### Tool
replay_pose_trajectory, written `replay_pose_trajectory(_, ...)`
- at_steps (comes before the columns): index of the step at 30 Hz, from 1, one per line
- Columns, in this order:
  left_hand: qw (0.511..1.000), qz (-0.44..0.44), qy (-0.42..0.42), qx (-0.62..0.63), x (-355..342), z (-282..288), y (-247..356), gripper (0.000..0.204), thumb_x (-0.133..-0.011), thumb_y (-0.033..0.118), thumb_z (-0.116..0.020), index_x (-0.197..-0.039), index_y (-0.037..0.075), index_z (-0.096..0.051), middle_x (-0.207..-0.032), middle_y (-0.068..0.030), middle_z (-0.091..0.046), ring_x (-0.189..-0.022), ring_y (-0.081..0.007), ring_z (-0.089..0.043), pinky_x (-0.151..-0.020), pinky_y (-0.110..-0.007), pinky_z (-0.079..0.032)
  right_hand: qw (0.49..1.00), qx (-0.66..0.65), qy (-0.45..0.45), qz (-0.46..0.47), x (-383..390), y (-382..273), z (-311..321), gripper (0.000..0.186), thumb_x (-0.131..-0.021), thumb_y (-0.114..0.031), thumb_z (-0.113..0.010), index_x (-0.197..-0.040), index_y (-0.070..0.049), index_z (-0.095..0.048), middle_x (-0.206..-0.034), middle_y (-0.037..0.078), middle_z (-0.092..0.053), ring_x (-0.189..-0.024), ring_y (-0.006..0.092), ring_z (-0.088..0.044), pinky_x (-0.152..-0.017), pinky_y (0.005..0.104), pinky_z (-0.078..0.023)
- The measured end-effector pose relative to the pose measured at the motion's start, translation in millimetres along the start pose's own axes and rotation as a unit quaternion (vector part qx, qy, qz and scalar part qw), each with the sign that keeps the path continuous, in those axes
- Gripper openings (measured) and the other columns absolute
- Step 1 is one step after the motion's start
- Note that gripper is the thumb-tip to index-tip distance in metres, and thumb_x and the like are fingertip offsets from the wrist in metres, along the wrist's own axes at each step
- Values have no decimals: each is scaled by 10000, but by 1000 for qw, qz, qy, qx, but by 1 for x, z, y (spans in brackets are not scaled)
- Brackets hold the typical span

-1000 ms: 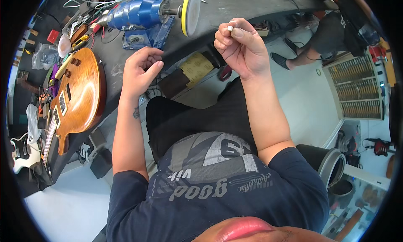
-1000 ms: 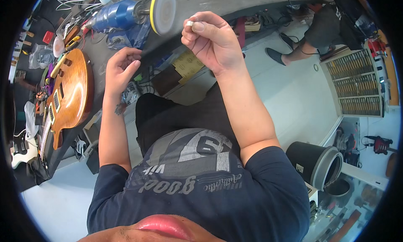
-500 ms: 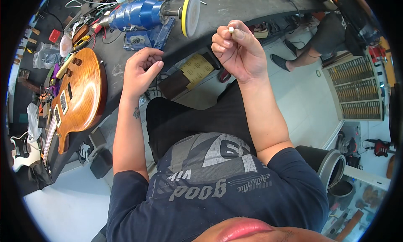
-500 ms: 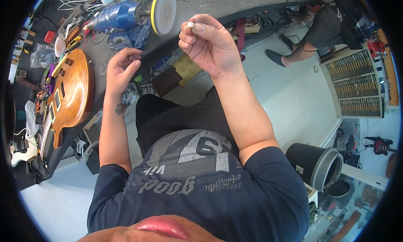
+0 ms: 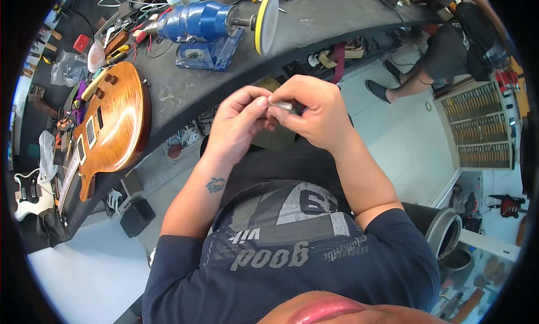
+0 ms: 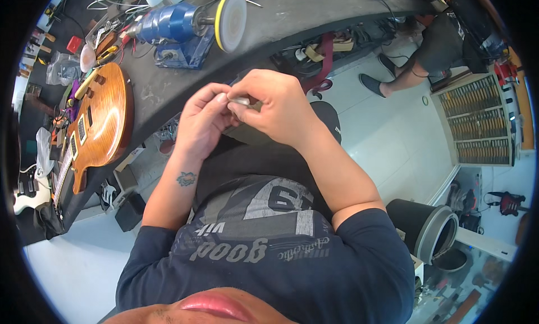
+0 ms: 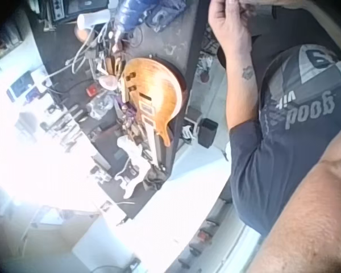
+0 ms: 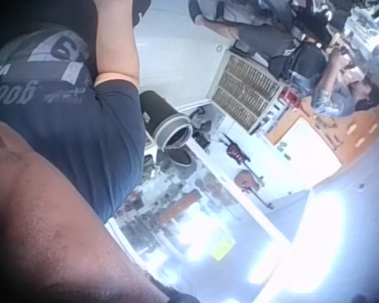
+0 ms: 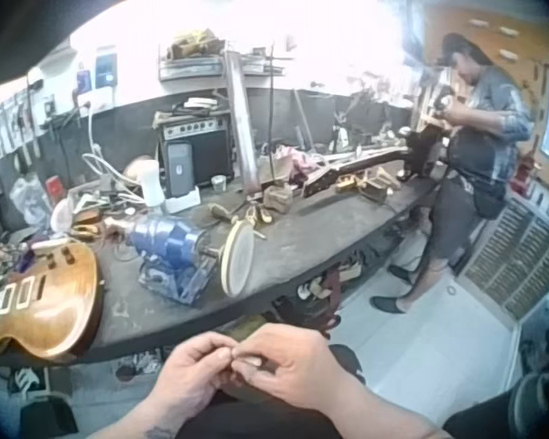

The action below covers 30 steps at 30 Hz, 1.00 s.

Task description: The person polishes a small white guitar nut using a bench-mounted buffing wheel, then places the nut onto the headstock of an electric guitar to check the fit.

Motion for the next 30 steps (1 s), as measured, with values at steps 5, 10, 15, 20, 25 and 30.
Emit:
replay_pose_trajectory(5,965,81,-92,231,-3,-17,-26,264,-1114,288,-623,-1212,47,-664,-1058,-35,-689,-877,-149,-654,-802,-312,-538,997,-72,-2,6,6,1,6,200,-836,-58,-883,-1015,-26,-802,-913,80,-751,-764,155,-691,-644,299,-539)
replay_pose_trajectory(10,951,83,-136,263,-4,-22,-38,296,-1090,339,-657,-1200,65,-665,-1047,-26,-681,-892,-153,-651,-807,-319,-535,995,-87,-12,53,7,-2,7,219,-849,-87,-895,-1037,-32,-796,-1017,97,-737,-889,162,-686,-745,301,-553)
replay_pose_trajectory(15,980,94,-81,158,-3,-24,-21,317,-1089,295,-656,-1244,19,-663,-1039,-35,-690,-871,-152,-644,-798,-324,-528,985,-172,2,24,3,5,10,172,-905,-97,-860,-1033,-25,-769,-1011,73,-740,-907,152,-689,-787,288,-541)
replay_pose_trajectory(20,858,-140,10,-493,-14,41,45,194,-1001,105,-735,-1154,-14,-727,-962,-56,-743,-845,-143,-683,-787,-297,-557,978,-173,92,-73,-17,34,26,163,-954,-124,-838,-1063,-15,-786,-960,9,-742,-855,66,-648,-767,231,-500)
replay_pose_trajectory(25,748,-230,85,-616,-24,74,77,179,-898,26,-777,-1071,-9,-750,-877,-55,-685,-743,-126,-616,-681,-287,-504,983,-67,157,-63,-55,63,32,174,-994,-127,-805,-1134,-24,-809,-845,-72,-674,-744,11,-516,-658,190,-391)
replay_pose_trajectory(30,759,-226,87,-605,-25,76,77,197,-889,40,-781,-1076,-13,-747,-868,-37,-672,-706,-107,-570,-646,-269,-471,978,-6,206,-16,-75,65,29,161,-920,-110,-820,-1057,-24,-814,-831,1,-707,-668,69,-522,-608,254,-428)
Point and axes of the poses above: each hand's wrist, its own x-axis away from the middle knuckle, its own z-axis out of the back of the hand, y = z × x, the point moved 5 cm from there along -x, towards the middle knuckle
